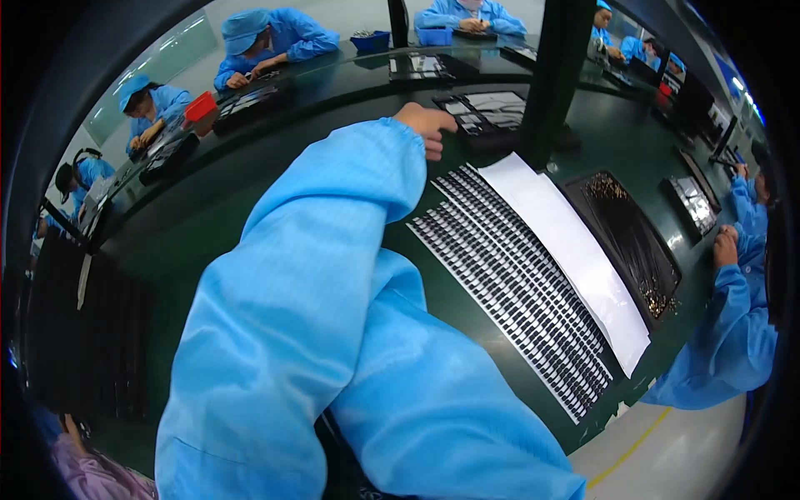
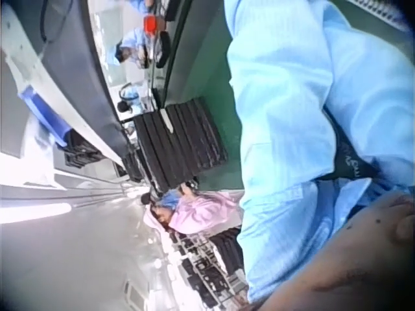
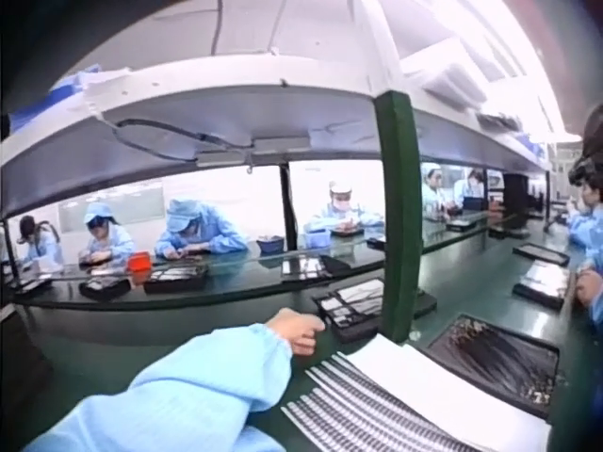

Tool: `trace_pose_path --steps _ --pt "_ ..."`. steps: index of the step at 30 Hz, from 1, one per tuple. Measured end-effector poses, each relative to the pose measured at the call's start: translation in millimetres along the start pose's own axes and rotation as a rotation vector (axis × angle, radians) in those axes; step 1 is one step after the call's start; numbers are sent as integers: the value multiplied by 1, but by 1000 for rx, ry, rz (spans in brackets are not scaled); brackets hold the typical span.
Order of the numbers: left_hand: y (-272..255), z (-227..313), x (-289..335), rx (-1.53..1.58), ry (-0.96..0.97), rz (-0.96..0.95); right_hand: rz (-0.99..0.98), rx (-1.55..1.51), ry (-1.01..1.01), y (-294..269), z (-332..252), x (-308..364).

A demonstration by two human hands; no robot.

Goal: The person assembles internal components and routes internal cables within a tablet chassis, using tweezers to manipulate the small parts.

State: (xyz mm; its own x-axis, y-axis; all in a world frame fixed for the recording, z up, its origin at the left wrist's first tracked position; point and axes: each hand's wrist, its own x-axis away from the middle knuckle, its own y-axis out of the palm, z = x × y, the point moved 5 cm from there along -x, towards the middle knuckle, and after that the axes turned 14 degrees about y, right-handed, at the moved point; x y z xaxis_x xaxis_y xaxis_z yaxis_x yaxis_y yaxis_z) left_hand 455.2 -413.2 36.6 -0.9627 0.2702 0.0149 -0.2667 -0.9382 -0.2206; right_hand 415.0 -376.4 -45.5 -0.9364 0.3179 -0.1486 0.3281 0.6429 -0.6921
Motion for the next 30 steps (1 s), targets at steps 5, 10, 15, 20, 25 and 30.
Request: trace_pose_path --steps 5,10,15,20,25,30 --pt "22 -44 -55 -132 12 177 -114 -82 62 17 38 -3" --pt "25 -44 -71 -43 -27 201 -245 -190 102 45 49 6" --pt "35 -24 -73 -961 418 -118 -328 -261 113 54 55 10" --pt "42 -13 -61 -1301 542 -136 -384 -312 109 58 51 12" --pt "40 -27 -38 -1088 331 486 -444 -353 94 62 46 14" --pt "31 -30 -38 -951 456 254 -503 -380 69 65 37 15"
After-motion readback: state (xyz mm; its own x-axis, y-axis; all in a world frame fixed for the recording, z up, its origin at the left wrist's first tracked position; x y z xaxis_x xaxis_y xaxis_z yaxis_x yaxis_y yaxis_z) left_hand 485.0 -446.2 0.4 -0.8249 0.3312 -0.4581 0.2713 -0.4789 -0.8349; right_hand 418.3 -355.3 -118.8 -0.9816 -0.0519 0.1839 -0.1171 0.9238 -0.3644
